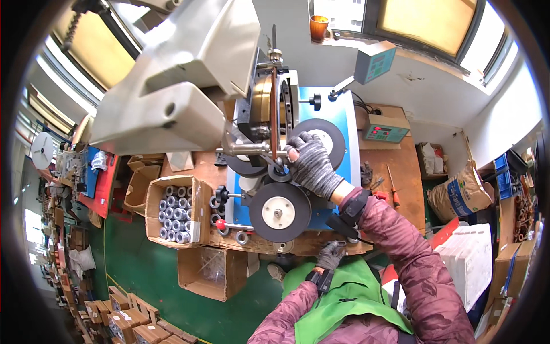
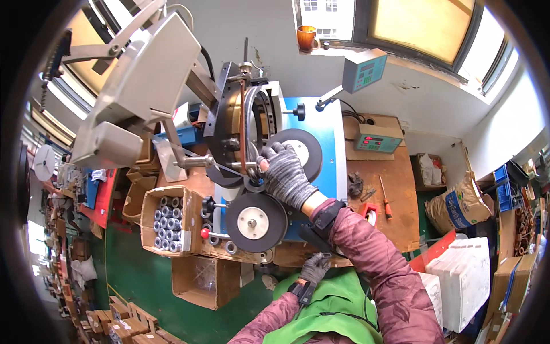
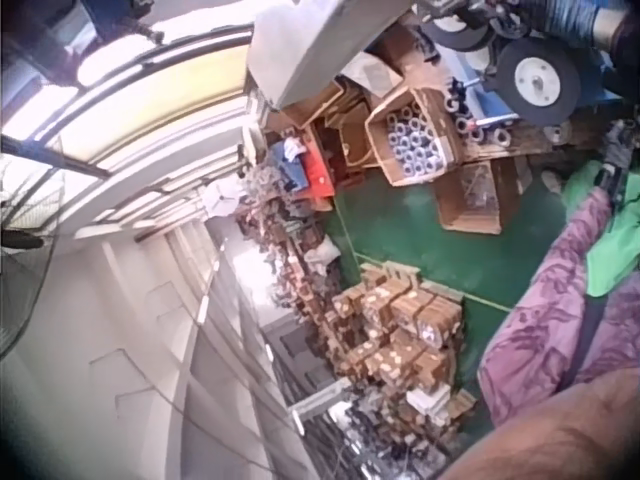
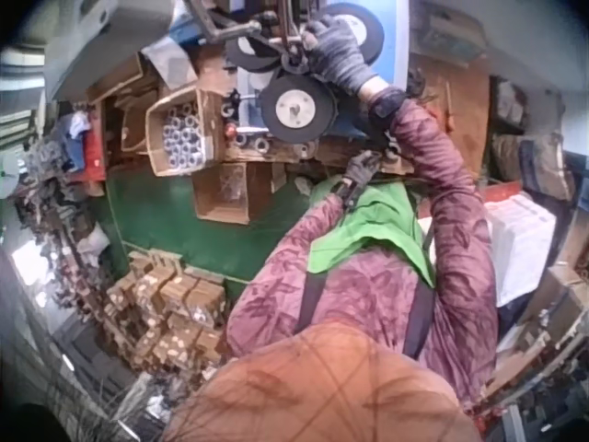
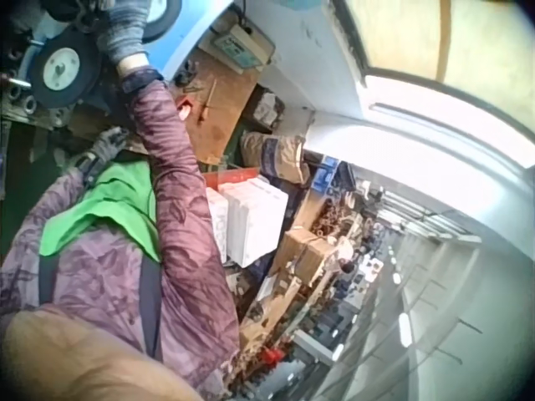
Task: Operating a semi-automatic machine to process or label cylindrical metal components.
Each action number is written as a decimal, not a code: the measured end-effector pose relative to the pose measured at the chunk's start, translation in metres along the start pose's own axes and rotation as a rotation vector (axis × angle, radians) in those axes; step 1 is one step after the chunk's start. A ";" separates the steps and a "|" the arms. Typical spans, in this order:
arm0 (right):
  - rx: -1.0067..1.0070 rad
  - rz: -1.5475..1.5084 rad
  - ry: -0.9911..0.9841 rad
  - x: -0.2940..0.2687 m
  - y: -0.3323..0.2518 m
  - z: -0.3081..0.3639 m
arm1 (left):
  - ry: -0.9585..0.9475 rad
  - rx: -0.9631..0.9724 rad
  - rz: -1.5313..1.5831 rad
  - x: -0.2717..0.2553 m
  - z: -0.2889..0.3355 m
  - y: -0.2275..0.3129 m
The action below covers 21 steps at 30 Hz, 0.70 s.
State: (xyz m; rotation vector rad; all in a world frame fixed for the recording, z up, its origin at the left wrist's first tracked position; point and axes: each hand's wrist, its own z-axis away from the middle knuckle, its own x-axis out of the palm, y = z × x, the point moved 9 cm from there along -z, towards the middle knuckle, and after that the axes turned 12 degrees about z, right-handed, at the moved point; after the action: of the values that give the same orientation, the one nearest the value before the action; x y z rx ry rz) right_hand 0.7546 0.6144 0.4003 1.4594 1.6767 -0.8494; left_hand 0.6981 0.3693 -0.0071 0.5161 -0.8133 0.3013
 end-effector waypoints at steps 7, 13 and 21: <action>0.065 -0.075 0.168 -0.005 0.000 0.001 | -0.008 0.074 -0.099 -0.020 -0.004 0.007; 0.099 -0.062 0.173 -0.016 0.006 0.007 | 0.019 0.022 0.003 -0.018 0.008 0.017; 0.121 -0.017 0.119 -0.016 0.008 0.007 | 0.160 -0.151 0.299 -0.027 0.022 0.014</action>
State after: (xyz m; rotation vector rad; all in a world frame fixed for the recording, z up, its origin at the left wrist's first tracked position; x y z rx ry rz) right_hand 0.7641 0.6019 0.4107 1.6075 1.7533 -0.9028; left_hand 0.6608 0.3677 -0.0105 0.2246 -0.7497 0.5454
